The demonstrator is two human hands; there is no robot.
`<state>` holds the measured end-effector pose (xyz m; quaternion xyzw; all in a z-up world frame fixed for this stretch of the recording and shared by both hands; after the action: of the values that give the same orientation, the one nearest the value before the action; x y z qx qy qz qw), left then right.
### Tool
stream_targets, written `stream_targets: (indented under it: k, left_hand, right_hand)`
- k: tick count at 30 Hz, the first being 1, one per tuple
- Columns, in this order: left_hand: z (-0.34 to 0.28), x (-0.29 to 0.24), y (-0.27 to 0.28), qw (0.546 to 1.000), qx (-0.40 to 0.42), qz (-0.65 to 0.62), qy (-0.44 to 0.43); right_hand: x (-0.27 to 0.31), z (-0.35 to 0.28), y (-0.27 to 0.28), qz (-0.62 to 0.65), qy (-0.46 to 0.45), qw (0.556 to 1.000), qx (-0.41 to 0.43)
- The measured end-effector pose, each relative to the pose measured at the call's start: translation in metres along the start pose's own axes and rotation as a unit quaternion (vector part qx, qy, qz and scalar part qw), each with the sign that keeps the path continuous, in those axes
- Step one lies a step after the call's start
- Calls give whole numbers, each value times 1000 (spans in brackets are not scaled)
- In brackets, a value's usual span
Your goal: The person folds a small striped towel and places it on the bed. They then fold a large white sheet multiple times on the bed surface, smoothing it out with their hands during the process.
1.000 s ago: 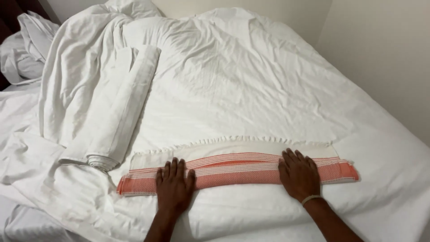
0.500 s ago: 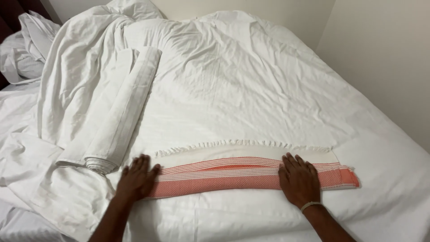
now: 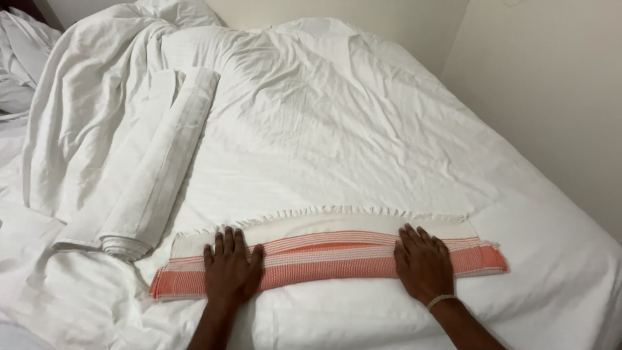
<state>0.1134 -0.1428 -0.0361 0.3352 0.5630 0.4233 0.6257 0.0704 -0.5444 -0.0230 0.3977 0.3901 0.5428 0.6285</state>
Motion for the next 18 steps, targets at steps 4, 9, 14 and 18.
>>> stream_targets:
  k: [4,9,14,18]
  left_hand:
    - [-5,0,5,1000,-7,-4,12]
    - [-6,-1,2,1000,-25,-3,2]
    - [-9,-5,9,1000,-19,-6,2]
    - [-5,-4,6,1000,-17,-8,9]
  right_hand:
    - [28,10,16,-38,-22,998,33]
    - [131,19,25,136,200,968,72]
    - [191,16,88,120,246,930,244]
    - [158,32,57,40,213,930,296]
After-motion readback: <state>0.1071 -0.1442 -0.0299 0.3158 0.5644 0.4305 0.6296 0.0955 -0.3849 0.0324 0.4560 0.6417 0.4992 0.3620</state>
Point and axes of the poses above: each hand's wrist, its own z-axis towards the middle knuckle, its own y-axis out of the back of the hand, x = y × z, the point moved 2 cm from there along z, towards the middle knuckle, and after that the axes turned 12 degrees about -z, right-handed, at the moved point
